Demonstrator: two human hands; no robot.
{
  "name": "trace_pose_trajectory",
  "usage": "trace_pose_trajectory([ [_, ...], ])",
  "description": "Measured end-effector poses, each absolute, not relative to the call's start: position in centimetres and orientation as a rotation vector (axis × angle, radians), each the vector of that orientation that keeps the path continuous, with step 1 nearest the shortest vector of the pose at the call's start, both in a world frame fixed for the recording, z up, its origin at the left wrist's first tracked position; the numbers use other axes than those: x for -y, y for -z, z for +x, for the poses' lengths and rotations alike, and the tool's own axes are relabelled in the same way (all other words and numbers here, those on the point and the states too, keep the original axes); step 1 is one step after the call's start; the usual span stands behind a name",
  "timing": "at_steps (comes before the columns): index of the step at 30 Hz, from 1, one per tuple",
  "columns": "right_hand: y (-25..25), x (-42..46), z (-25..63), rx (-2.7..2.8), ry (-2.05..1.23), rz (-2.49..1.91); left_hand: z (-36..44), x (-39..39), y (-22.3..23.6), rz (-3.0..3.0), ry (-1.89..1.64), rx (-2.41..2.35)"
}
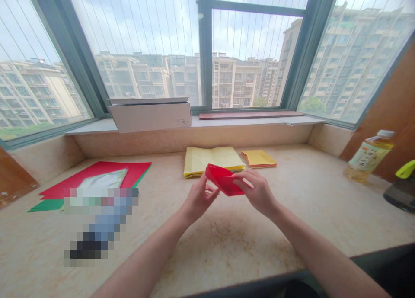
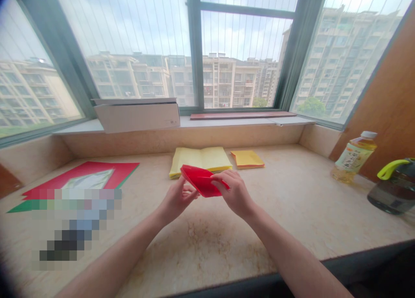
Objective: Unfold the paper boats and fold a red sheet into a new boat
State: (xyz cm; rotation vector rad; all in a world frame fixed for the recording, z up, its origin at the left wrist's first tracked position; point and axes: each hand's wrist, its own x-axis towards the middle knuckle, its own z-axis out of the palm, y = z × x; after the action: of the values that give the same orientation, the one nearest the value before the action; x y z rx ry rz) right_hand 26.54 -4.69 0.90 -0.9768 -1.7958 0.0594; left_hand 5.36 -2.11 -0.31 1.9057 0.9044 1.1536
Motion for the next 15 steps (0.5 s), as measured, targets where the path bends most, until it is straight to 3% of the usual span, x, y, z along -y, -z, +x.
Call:
trace_pose_trajectory([
  [15, -0.6, 5.4, 25.8, 1.888, -0.162, -0.907, 6.2, 3.5, -1.3, 1.399, -1.025, -0.714],
])
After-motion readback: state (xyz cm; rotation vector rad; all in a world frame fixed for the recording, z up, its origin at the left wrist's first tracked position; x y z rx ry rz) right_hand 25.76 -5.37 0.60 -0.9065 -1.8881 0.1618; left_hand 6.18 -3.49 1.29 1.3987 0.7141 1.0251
